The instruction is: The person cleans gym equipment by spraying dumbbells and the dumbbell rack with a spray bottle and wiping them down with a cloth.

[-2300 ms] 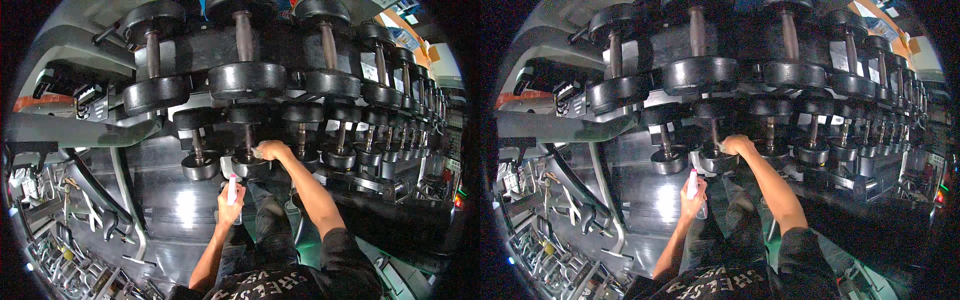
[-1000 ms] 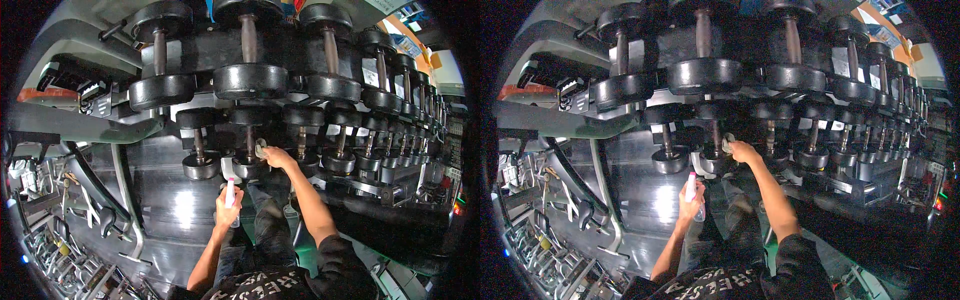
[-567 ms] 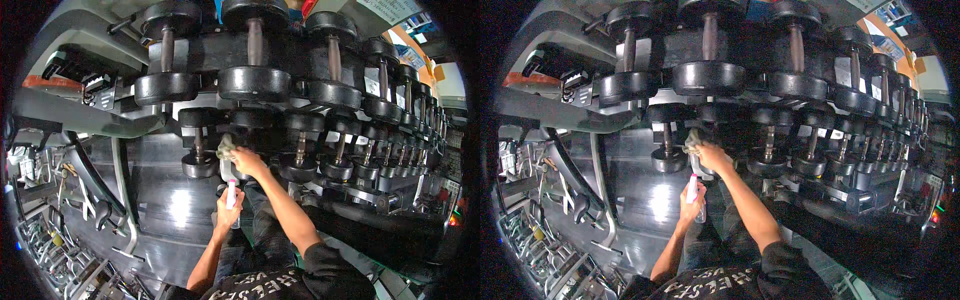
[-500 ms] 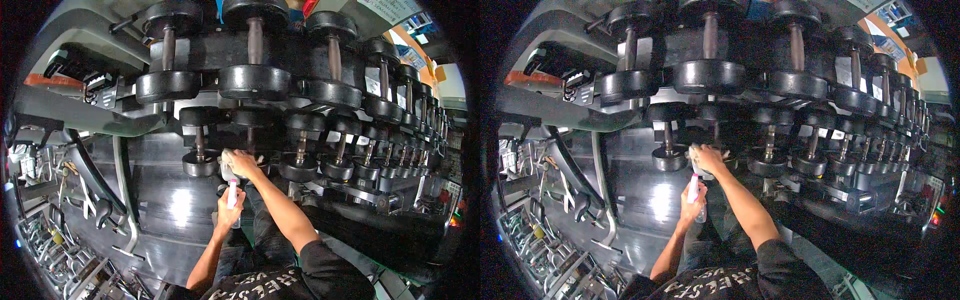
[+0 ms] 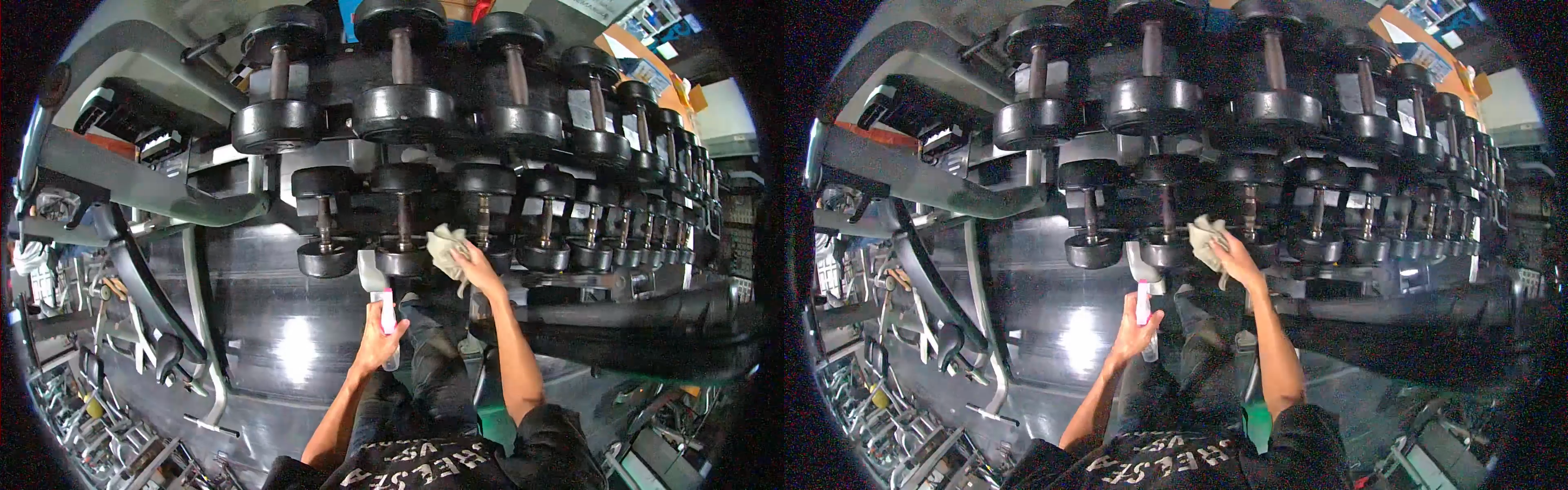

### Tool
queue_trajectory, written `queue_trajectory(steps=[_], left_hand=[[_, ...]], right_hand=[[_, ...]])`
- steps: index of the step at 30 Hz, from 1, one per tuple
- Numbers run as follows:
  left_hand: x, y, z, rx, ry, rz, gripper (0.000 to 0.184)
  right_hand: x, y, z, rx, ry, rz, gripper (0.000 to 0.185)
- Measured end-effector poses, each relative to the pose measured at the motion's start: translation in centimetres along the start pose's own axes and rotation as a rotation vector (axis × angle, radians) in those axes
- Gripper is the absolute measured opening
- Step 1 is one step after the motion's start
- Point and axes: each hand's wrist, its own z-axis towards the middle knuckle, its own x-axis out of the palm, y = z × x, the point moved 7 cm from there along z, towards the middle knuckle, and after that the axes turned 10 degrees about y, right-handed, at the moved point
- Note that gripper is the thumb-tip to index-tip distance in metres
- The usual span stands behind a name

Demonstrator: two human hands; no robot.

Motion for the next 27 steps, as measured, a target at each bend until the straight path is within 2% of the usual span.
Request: queue_trajectory(steps=[2, 3, 5, 6, 8, 9, 11, 12, 14, 17, 22, 23, 24, 26, 27], left_hand=[[0.9, 1.6, -0.7, -0.067, 0.107, -0.194, 0.04], [1.0, 1.8, -1.0, -0.06, 0.112, -0.198, 0.04], [1.3, 2.1, -1.6, -0.011, 0.155, -0.211, 0.035], [1.2, 1.9, -1.8, -0.006, 0.155, -0.217, 0.035], [1.4, 1.6, -2.3, -0.011, 0.173, -0.356, 0.031], [1.4, 1.9, -2.3, -0.04, 0.169, -0.351, 0.026], [1.3, 1.7, -2.2, 0.017, 0.136, -0.274, 0.026], [1.3, 1.3, -2.0, 0.071, 0.108, -0.195, 0.026], [1.6, 0.9, -1.6, 0.074, 0.06, -0.209, 0.026], [1.4, 0.3, -1.4, 0.023, -0.057, -0.079, 0.025], [2.5, 1.2, -1.3, -0.045, -0.05, 0.003, 0.026], [2.7, 1.1, -1.3, -0.037, -0.053, -0.008, 0.026], [2.9, 0.9, -1.2, -0.028, -0.057, -0.022, 0.027], [3.2, 0.5, -1.0, -0.042, -0.054, -0.026, 0.026], [3.3, 0.4, -1.1, -0.059, -0.047, -0.03, 0.025]], right_hand=[[-1.1, -5.4, -2.8, -0.009, -0.162, 0.36, 0.048], [-0.5, -4.8, -4.7, -0.012, -0.17, 0.355, 0.048], [1.8, -4.7, -8.9, 0.08, -0.173, 1.096, 0.052], [3.0, -3.4, -9.9, -0.069, -0.085, 1.208, 0.055], [4.8, -3.4, -12.4, -0.136, -0.207, 1.311, 0.057], [5.6, -4.0, -13.0, -0.136, -0.206, 1.306, 0.057], [6.1, -6.3, -14.0, -0.08, -0.394, 1.227, 0.057], [6.3, -6.7, -14.2, -0.082, -0.392, 1.222, 0.057], [7.0, -8.1, -14.8, 0.053, -0.374, 1.195, 0.058], [7.0, -8.2, -14.9, 0.067, -0.351, 1.176, 0.058], [6.2, -8.4, -14.0, 0.024, -0.359, 1.169, 0.056], [5.7, -9.0, -13.9, 0.075, -0.372, 1.137, 0.048], [5.4, -9.9, -13.3, 0.075, -0.37, 1.137, 0.048], [4.5, -10.5, -12.1, 0.061, -0.41, 1.002, 0.046], [4.5, -10.7, -12.0, 0.171, -0.407, 0.933, 0.048]])
